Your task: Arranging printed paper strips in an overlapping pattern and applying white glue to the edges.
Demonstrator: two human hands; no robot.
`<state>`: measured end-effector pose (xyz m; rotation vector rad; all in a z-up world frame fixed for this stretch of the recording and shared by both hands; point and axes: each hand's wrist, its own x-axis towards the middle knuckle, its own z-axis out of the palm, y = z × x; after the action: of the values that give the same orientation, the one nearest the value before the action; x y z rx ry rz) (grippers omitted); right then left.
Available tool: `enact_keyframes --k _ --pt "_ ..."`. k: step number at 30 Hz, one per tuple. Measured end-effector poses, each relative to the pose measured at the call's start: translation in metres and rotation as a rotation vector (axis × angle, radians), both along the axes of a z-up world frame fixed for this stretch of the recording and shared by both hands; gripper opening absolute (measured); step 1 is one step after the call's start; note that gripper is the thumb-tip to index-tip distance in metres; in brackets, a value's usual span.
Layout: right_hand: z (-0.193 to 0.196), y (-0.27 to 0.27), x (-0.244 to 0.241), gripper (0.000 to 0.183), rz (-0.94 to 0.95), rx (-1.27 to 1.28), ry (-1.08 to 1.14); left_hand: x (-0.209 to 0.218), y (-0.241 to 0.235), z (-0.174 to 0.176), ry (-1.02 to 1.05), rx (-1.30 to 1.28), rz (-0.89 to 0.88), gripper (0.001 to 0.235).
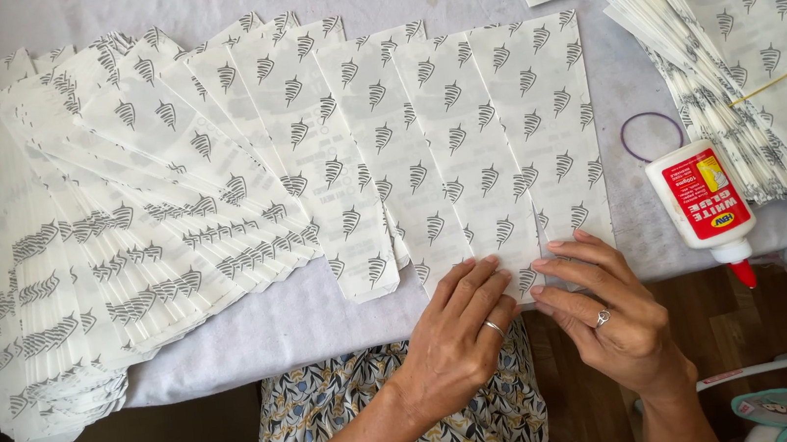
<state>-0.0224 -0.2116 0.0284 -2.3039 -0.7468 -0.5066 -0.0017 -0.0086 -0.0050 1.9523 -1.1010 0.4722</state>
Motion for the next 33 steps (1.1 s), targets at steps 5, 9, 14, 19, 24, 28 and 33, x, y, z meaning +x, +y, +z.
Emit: enact_keyframes --k 5,9,14,19,24,28,33 --pt "0.001 0.005 0.004 0.004 -0.056 -0.009 -0.011 0.000 -0.005 0.013 0.099 -0.045 0.126 0.012" --pt "0.005 0.008 0.005 0.007 -0.114 0.019 0.031 -0.003 -0.010 0.018 0.183 -0.098 0.208 0.013" --pt "0.010 0.006 0.005 0.017 -0.206 0.060 0.216 -0.003 -0.011 0.020 0.338 -0.135 0.235 0.009" --pt "0.011 0.012 0.010 0.013 -0.232 0.069 0.217 -0.001 -0.011 0.022 0.384 -0.157 0.226 0.012" --pt "0.015 0.010 0.008 0.003 -0.224 0.114 0.284 0.001 -0.003 0.019 0.497 -0.171 0.159 0.018" --pt "0.023 0.005 0.000 0.010 -0.249 0.158 0.220 -0.002 0.003 0.020 0.380 0.068 0.116 0.036" --pt "0.009 -0.023 -0.018 0.024 -0.321 0.044 0.061 -0.007 0.003 0.009 0.241 0.298 0.086 0.052"
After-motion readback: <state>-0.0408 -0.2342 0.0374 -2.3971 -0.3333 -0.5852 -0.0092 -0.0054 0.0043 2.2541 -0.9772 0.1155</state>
